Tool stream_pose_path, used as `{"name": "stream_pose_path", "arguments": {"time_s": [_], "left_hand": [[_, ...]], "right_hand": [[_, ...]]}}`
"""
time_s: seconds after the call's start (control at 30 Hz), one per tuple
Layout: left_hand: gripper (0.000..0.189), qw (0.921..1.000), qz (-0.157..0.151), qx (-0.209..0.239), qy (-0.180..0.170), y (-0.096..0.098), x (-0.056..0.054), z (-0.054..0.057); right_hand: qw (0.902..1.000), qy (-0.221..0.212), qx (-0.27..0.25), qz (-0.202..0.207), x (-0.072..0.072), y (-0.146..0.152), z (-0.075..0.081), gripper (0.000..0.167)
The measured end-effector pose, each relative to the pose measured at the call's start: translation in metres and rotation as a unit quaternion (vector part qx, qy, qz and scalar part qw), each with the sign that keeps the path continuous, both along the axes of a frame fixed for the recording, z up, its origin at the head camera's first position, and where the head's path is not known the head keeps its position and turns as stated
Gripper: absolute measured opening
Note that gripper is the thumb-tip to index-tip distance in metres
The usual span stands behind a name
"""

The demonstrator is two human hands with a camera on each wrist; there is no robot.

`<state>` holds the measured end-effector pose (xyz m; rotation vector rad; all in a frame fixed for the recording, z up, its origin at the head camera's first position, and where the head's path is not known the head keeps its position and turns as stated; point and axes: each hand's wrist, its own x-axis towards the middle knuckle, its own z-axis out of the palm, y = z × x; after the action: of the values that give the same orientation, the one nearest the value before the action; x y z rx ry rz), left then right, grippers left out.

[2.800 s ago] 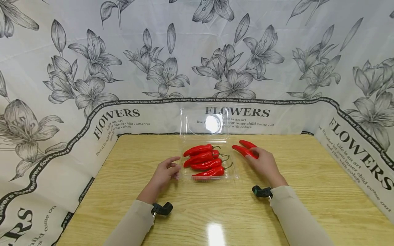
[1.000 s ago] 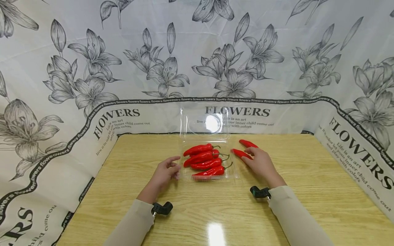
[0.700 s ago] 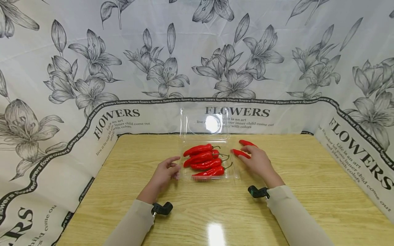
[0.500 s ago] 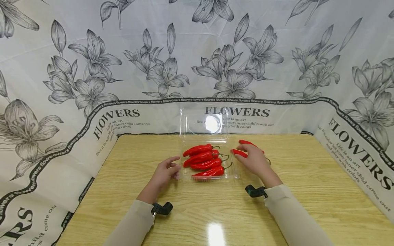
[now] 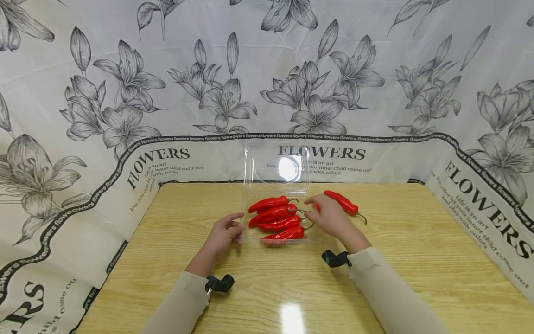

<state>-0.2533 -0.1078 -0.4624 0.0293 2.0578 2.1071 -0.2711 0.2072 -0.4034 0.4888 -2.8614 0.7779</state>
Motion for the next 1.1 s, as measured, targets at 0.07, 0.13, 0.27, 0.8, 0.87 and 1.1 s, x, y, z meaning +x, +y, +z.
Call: {"name": "stream_pose_path", "arguments": {"time_s": [0.07,0.13,0.27,0.8,0.87,1.1], "left_hand": [[0.048,1.0000,-0.006,0.001,-0.001,0.000,0.003,0.005],[0.048,0.9999,-0.010,0.003,-0.001,0.000,0.006,0.011],[0.048,0.9999,-0.011,0.007,-0.001,0.000,0.010,0.016],[0.048,1.0000,-0.002,0.002,-0.002,0.001,0.004,0.004],[0.047,1.0000,0.003,-0.001,-0.004,0.000,0.000,-0.003],[0.045,0.9999,0.010,0.003,0.005,0.000,-0.003,-0.010]], "right_hand": [[0.9999,-0.004,0.011,0.006,0.000,-0.005,0.003,0.036],[0.9996,-0.006,0.023,0.015,-0.001,-0.010,0.006,0.036],[0.9981,-0.007,0.047,0.039,-0.003,-0.019,0.011,0.035],[0.9871,-0.054,0.099,0.114,-0.021,-0.051,0.019,0.028],[0.9860,-0.054,0.106,0.116,-0.024,-0.055,0.018,0.028],[0.9824,-0.053,0.125,0.128,-0.029,-0.070,0.018,0.028]]}}
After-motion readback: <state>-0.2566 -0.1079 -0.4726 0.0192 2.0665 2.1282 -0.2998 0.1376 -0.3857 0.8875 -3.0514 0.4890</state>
